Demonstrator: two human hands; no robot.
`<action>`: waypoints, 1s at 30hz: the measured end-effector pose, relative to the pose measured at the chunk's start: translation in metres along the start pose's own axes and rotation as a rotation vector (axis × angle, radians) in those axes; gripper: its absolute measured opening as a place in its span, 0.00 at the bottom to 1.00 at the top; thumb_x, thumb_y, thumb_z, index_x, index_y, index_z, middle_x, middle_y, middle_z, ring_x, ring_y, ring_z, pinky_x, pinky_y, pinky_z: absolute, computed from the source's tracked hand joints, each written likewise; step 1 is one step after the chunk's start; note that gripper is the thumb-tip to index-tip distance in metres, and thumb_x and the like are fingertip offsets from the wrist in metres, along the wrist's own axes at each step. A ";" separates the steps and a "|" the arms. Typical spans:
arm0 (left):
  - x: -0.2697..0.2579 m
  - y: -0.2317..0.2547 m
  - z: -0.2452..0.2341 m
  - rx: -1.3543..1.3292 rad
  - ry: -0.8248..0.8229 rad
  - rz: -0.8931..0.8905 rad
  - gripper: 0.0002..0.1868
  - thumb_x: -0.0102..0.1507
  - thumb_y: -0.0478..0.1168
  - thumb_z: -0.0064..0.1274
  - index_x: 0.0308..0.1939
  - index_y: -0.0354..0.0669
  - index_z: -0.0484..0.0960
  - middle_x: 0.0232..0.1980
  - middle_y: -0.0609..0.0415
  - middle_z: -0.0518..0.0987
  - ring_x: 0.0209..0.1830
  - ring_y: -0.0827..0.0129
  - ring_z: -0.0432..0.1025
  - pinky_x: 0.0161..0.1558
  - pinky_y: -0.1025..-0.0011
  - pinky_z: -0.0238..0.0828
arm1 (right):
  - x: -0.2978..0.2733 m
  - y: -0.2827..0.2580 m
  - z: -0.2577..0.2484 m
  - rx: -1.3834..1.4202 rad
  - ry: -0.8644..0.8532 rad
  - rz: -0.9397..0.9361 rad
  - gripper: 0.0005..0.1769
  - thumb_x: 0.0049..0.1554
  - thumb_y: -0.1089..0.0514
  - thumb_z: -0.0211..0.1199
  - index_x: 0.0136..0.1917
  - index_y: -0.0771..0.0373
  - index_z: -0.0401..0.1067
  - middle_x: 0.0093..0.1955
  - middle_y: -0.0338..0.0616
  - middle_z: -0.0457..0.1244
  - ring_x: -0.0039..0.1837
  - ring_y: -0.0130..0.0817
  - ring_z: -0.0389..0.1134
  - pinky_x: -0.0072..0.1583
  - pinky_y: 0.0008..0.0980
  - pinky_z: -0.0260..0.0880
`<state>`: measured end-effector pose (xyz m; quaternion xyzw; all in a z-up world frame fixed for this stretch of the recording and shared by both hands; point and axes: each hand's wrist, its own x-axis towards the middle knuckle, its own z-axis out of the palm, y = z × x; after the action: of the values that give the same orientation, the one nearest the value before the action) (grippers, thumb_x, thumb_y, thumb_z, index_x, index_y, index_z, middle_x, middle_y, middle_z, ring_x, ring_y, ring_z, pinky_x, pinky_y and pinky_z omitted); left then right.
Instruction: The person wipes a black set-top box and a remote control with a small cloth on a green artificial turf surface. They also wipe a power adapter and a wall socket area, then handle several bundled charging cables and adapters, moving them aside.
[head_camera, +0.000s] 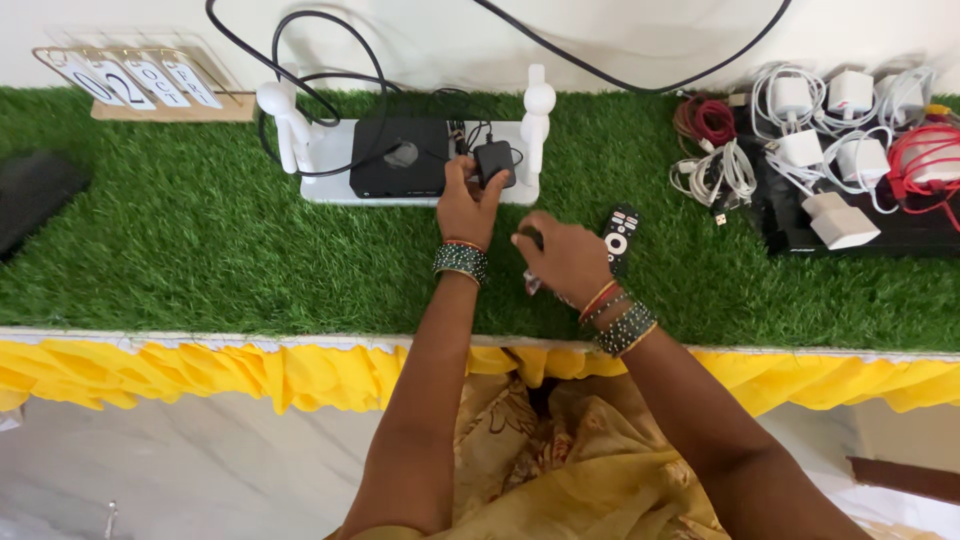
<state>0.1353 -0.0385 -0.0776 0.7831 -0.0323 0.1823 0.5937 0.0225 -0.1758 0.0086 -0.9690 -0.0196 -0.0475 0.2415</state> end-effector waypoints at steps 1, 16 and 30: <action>0.000 -0.001 0.000 0.025 0.027 0.087 0.28 0.60 0.53 0.67 0.54 0.41 0.73 0.44 0.48 0.85 0.35 0.62 0.80 0.37 0.66 0.78 | 0.004 0.002 0.001 0.001 0.010 0.011 0.17 0.59 0.39 0.60 0.53 0.50 0.75 0.31 0.46 0.68 0.38 0.50 0.72 0.40 0.48 0.70; -0.004 0.009 -0.008 0.110 -0.022 0.147 0.24 0.66 0.43 0.58 0.64 0.43 0.70 0.52 0.41 0.83 0.39 0.53 0.82 0.40 0.58 0.79 | 0.028 -0.001 0.010 0.000 -0.093 0.089 0.24 0.58 0.40 0.58 0.65 0.47 0.70 0.36 0.50 0.70 0.42 0.53 0.73 0.46 0.50 0.72; -0.004 0.001 -0.001 0.240 0.018 0.220 0.32 0.63 0.34 0.55 0.72 0.44 0.65 0.64 0.36 0.76 0.57 0.42 0.75 0.51 0.52 0.77 | 0.027 -0.001 0.038 -0.196 -0.037 0.031 0.23 0.59 0.44 0.57 0.66 0.51 0.66 0.38 0.52 0.70 0.41 0.57 0.72 0.44 0.55 0.72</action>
<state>0.1312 -0.0387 -0.0776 0.8385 -0.0906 0.2556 0.4727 0.0523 -0.1568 -0.0221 -0.9889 -0.0044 -0.0274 0.1460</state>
